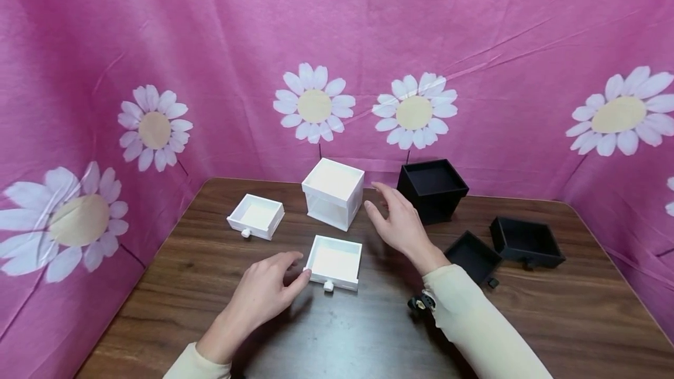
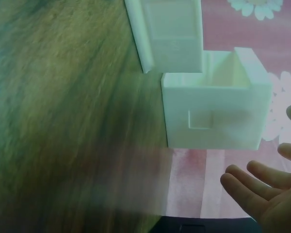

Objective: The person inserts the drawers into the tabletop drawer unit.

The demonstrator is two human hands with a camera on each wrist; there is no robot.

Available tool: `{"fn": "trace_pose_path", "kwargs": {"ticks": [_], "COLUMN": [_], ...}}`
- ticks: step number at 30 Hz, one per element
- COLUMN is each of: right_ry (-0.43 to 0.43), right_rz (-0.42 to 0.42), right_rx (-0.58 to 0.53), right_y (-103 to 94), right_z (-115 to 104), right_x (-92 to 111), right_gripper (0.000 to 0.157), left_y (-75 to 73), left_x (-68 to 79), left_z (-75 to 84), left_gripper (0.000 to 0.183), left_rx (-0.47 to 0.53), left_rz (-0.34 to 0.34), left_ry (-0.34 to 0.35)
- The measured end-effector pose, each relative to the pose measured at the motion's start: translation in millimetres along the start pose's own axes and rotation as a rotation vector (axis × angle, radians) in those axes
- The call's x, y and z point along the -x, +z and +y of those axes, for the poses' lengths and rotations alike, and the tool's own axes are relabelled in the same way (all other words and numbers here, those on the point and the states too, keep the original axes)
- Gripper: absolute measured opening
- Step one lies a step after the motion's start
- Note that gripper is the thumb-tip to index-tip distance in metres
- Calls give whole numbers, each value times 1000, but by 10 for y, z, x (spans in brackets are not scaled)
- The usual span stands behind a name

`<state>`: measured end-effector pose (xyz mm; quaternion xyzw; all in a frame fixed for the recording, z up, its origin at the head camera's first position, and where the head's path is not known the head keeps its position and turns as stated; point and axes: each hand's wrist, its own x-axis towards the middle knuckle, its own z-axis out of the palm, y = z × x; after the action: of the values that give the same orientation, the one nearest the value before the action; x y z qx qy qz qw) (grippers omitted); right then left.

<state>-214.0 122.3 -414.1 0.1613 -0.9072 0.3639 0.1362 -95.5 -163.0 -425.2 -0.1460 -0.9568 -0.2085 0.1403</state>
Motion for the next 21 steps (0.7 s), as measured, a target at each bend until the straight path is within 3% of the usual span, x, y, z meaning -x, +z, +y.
{"fn": "trace_pose_path", "kwargs": {"ticks": [10, 14, 21], "right_ry": [14, 24, 50], "right_rz": [-9, -7, -14], "right_rx": [-43, -43, -55], "right_y": [136, 170, 216], "right_z": [-1, -11, -5], "right_x": [-136, -182, -251], "right_gripper": [53, 52, 56], "left_y": [-18, -3, 54], "left_x": [58, 69, 107], "left_z": [18, 44, 87], "left_gripper": [23, 24, 20], "left_rx": [37, 114, 219], "left_rz": [-26, -74, -163], "left_ry": [13, -2, 31]}}
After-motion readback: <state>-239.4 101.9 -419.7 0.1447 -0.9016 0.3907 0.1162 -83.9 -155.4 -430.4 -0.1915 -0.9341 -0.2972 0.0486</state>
